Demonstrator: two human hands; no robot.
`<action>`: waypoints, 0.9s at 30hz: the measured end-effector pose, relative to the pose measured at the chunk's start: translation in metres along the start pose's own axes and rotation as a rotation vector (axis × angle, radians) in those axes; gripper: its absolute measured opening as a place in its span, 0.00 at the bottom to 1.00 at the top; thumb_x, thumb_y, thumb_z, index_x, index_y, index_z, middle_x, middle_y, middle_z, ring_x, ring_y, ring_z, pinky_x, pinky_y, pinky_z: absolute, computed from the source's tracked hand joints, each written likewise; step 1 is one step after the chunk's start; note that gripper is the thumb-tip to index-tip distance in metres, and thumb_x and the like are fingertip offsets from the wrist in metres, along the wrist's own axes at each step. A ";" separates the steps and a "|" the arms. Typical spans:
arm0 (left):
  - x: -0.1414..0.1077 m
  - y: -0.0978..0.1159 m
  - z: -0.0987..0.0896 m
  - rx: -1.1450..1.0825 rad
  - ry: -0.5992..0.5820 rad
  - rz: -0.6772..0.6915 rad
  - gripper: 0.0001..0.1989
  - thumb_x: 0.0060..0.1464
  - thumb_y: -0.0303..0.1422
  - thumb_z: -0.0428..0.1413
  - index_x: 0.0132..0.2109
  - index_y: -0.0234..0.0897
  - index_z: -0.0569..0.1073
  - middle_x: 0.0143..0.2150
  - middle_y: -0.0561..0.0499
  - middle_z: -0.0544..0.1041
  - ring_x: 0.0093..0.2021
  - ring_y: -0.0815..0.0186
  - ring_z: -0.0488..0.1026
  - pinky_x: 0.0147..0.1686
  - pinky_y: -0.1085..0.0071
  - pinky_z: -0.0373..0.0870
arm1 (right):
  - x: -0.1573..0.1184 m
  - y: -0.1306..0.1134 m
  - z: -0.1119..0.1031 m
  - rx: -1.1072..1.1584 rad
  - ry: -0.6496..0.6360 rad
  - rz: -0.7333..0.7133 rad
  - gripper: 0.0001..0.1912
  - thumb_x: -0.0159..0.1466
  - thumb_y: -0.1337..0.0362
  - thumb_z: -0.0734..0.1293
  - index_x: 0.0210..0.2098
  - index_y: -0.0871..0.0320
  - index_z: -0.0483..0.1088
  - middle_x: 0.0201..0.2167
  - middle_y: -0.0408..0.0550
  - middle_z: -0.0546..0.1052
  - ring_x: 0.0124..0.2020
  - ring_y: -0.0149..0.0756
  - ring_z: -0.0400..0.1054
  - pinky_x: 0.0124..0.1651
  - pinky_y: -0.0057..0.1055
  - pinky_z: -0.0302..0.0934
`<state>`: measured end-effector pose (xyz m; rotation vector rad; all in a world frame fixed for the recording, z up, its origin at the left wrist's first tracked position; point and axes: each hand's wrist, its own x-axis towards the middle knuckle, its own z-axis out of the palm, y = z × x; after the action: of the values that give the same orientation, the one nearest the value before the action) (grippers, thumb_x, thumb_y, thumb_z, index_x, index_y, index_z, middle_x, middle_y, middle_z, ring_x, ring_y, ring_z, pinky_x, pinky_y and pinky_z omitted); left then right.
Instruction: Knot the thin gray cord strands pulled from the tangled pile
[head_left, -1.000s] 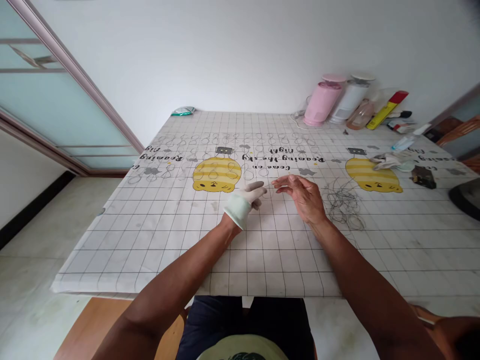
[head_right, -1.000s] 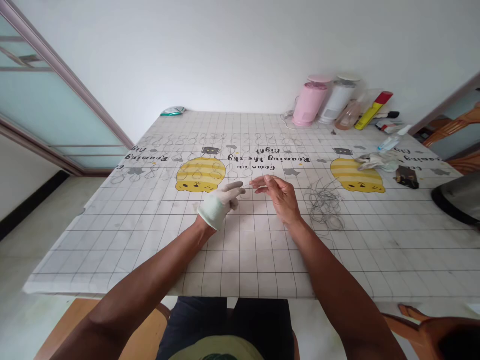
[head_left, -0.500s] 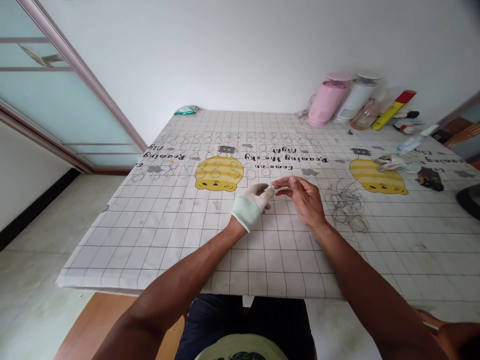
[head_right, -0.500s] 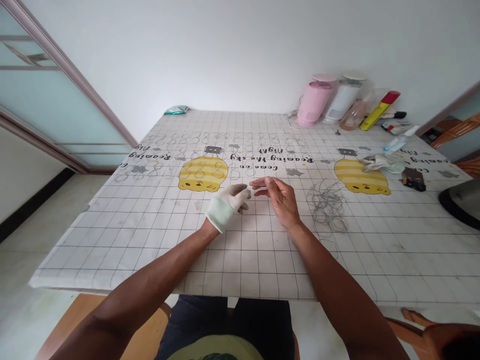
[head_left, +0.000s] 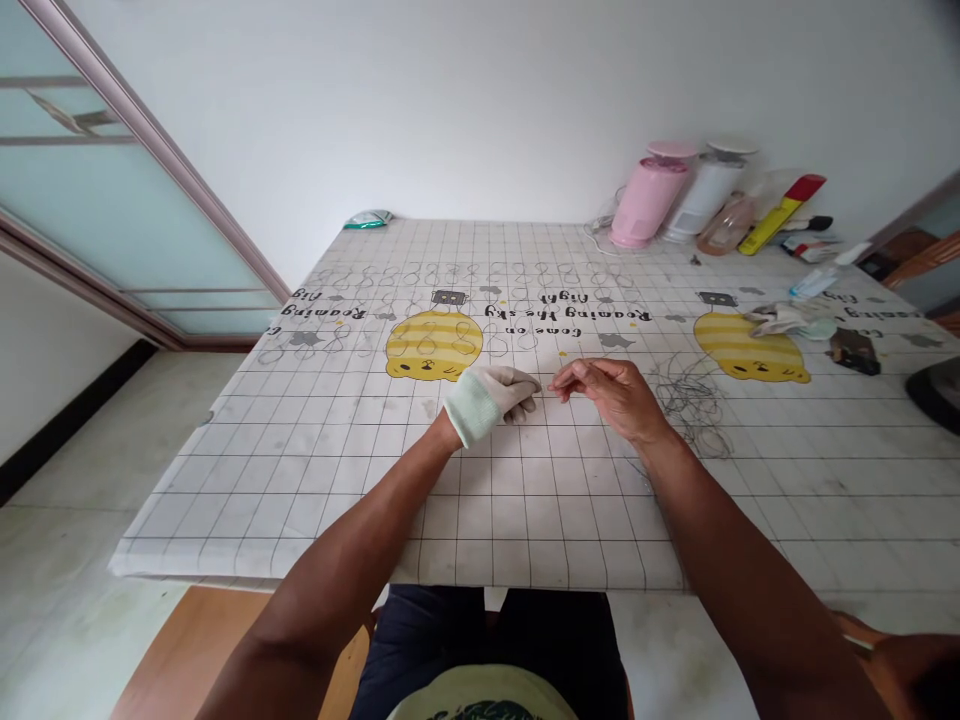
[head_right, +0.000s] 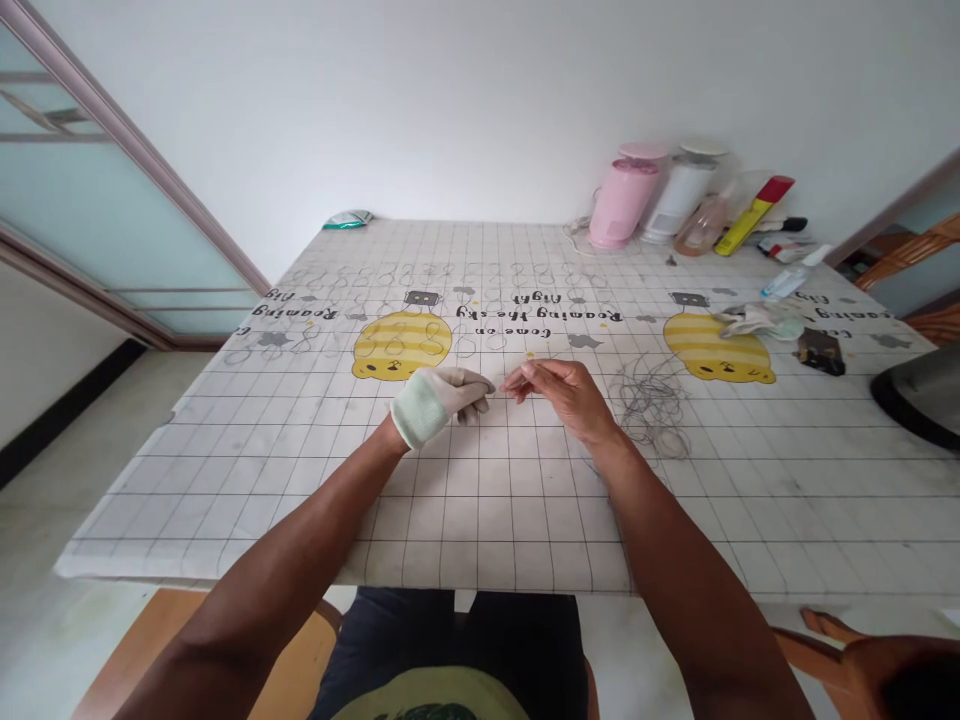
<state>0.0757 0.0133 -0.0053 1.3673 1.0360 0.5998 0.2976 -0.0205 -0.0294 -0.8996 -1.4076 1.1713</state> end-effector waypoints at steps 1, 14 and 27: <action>-0.001 0.002 -0.001 0.012 -0.012 -0.003 0.08 0.65 0.26 0.57 0.39 0.33 0.82 0.30 0.51 0.81 0.23 0.74 0.73 0.22 0.77 0.67 | 0.000 0.000 -0.002 0.018 -0.004 0.002 0.14 0.72 0.51 0.73 0.39 0.52 0.87 0.39 0.53 0.85 0.38 0.43 0.77 0.43 0.43 0.72; -0.003 0.006 -0.011 0.025 -0.035 0.000 0.07 0.64 0.26 0.59 0.39 0.31 0.82 0.31 0.48 0.82 0.23 0.73 0.74 0.23 0.74 0.69 | -0.002 -0.005 -0.012 -0.012 -0.021 -0.037 0.09 0.68 0.53 0.76 0.38 0.51 0.88 0.39 0.52 0.85 0.37 0.42 0.75 0.40 0.42 0.71; 0.001 0.002 -0.015 0.029 -0.036 0.005 0.07 0.63 0.27 0.60 0.40 0.31 0.83 0.32 0.48 0.82 0.23 0.72 0.75 0.23 0.75 0.71 | -0.002 -0.006 -0.022 -0.003 -0.107 -0.059 0.11 0.69 0.51 0.75 0.38 0.49 0.88 0.39 0.53 0.85 0.37 0.44 0.74 0.38 0.42 0.69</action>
<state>0.0639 0.0213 -0.0016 1.4019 1.0160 0.5636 0.3196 -0.0199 -0.0249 -0.8023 -1.5121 1.1873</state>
